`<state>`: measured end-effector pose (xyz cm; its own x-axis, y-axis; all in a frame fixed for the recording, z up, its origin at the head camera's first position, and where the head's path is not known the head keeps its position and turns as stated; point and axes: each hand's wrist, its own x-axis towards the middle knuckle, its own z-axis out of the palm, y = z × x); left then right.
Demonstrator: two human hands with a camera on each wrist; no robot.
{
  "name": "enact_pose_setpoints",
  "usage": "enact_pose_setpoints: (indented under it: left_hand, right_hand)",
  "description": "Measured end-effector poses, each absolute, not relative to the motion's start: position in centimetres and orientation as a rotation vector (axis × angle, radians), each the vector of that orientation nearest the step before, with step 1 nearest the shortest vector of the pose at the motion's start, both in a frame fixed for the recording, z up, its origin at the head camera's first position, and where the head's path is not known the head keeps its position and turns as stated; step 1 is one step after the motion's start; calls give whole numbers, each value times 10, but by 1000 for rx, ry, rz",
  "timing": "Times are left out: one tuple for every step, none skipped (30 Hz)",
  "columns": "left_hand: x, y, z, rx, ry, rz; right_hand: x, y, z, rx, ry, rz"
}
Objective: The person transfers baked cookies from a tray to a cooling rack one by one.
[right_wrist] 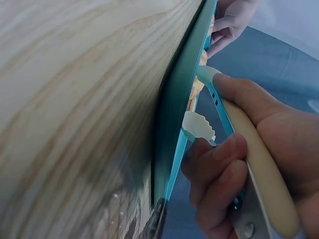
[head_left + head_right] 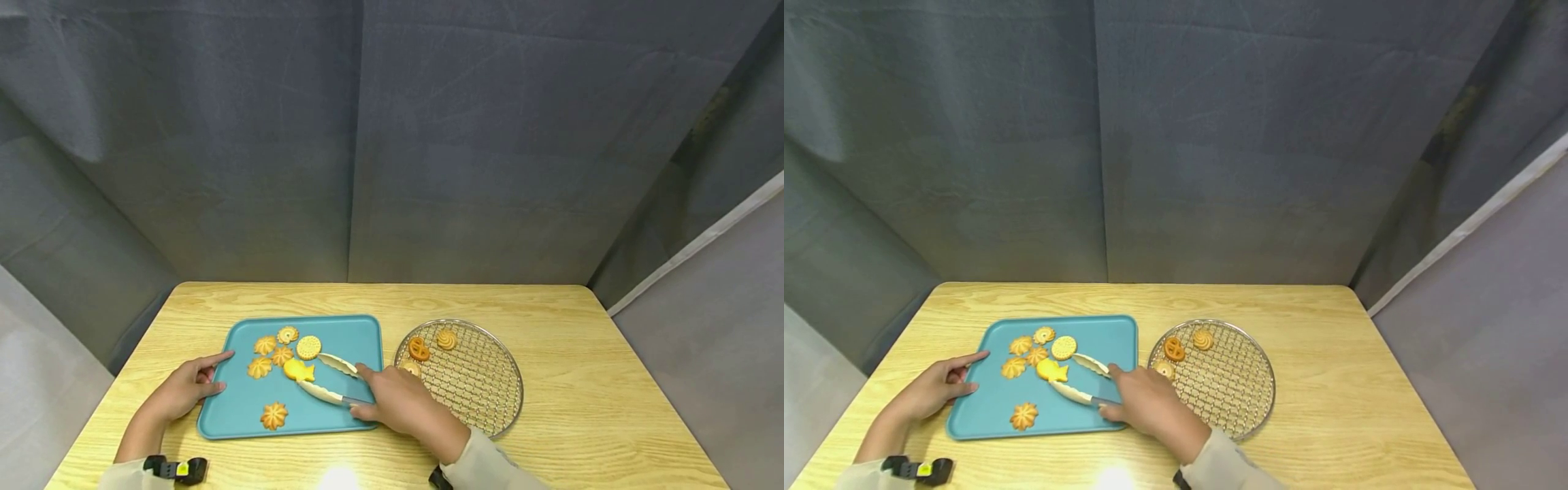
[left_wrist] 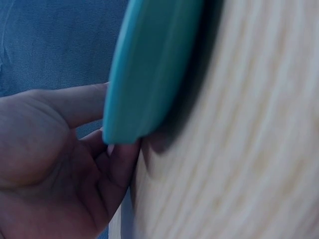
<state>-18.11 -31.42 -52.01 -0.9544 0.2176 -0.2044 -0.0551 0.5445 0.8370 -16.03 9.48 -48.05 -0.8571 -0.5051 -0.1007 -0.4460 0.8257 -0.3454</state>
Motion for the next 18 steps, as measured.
enact_pose_setpoints:
  left_hand:
    - [-181,-314,-520,138,2501,1370]
    - [-181,-314,-520,138,2503,1370]
    - [-181,-313,-520,138,2507,1368]
    - [-181,-313,-519,136,2511,1365]
    - [-181,-313,-519,134,2512,1364]
    - [-181,-312,-519,133,2514,1362]
    - [-180,-312,-518,131,2516,1360]
    - [-180,-312,-518,129,2516,1358]
    - [-180,-312,-518,128,2516,1358]
    - [-180,-312,-518,130,2515,1358]
    - [-180,-312,-517,132,2515,1357]
    - [-180,-312,-517,133,2516,1355]
    - [-180,-312,-517,134,2516,1354]
    - [-180,-312,-517,134,2516,1353]
    - [-180,-312,-517,132,2517,1353]
    - [-180,-312,-517,131,2518,1352]
    - [-180,-311,-516,130,2518,1353]
    - [-179,-311,-516,127,2518,1354]
  right_hand:
    - [-161,93,-481,-740,2816,-464]
    - [-161,92,-481,-739,2816,-459]
    - [-161,91,-481,-741,2818,-451]
    - [-160,90,-481,-747,2821,-447]
    - [-160,89,-481,-759,2828,-438]
    - [-160,88,-480,-770,2834,-430]
    - [-159,88,-480,-781,2840,-419]
    - [-159,87,-480,-794,2848,-409]
    - [-159,87,-480,-805,2852,-406]
    - [-159,87,-479,-815,2855,-405]
    - [-158,87,-479,-823,2856,-402]
    - [-158,87,-479,-825,2854,-405]
    - [-158,88,-479,-830,2854,-407]
    - [-158,88,-479,-837,2854,-408]
    - [-157,88,-479,-845,2853,-413]
    - [-157,89,-478,-854,2853,-418]
    - [-157,89,-478,-860,2851,-423]
    - [-156,90,-478,-868,2850,-431]
